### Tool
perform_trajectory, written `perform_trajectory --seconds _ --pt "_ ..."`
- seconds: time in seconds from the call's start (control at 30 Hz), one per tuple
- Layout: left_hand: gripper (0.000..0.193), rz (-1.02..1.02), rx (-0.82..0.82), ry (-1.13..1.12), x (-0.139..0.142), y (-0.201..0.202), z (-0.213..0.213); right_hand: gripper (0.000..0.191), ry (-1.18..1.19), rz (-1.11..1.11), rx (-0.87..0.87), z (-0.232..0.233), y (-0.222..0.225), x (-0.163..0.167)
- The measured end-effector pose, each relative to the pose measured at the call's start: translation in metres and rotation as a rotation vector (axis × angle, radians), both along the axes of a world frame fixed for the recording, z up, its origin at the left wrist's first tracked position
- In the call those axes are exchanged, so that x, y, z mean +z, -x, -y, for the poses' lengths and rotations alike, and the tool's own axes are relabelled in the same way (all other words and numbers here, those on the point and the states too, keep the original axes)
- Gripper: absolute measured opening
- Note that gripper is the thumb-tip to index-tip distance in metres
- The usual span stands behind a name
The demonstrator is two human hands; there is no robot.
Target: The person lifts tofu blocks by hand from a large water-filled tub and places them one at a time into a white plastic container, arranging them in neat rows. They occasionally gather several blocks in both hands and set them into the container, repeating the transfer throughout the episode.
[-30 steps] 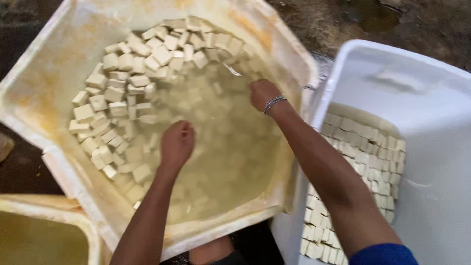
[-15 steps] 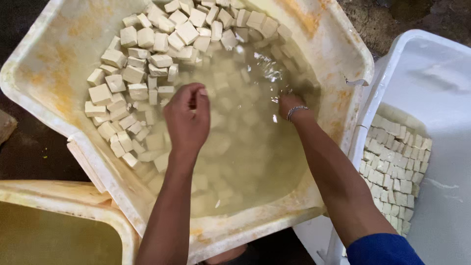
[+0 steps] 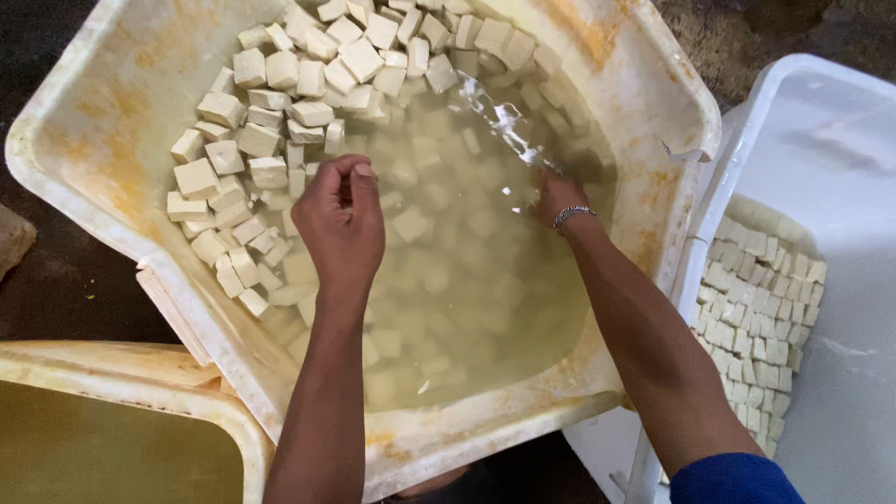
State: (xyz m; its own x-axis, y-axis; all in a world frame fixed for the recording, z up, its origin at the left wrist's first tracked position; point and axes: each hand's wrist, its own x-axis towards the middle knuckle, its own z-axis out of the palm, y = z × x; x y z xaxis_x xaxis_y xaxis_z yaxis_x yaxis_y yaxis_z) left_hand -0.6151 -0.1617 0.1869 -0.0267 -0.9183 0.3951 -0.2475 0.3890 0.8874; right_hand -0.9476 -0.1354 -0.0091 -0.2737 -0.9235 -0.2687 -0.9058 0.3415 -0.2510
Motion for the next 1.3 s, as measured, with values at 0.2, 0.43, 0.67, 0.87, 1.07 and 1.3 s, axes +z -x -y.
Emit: perform_trajectory --seconds 0.2,0.43,0.67,0.87,1.07,1.3 --pt "0.014 -0.025 0.029 -0.006 0.001 -0.004 0.006 0.040 0.299 0.234 0.220 0.006 -0.051 0.009" --pt "0.014 -0.064 0.059 -0.019 -0.004 -0.006 0.014 0.047 0.318 0.183 -0.025 0.002 -0.095 -0.073" --pt "0.015 -0.126 0.048 -0.065 -0.001 -0.009 0.019 0.046 0.597 0.333 -0.032 -0.003 -0.097 -0.054" --pt "0.015 -0.122 0.031 -0.008 -0.001 -0.011 0.013 0.062 0.609 0.659 -0.154 0.020 -0.164 -0.005" --pt "0.016 -0.065 0.067 -0.003 -0.001 -0.009 0.021 0.081 0.611 0.261 0.285 0.034 -0.207 -0.045" --pt "0.017 -0.061 0.059 -0.005 -0.008 -0.011 0.018 0.089 0.411 0.532 0.131 0.038 -0.197 -0.044"
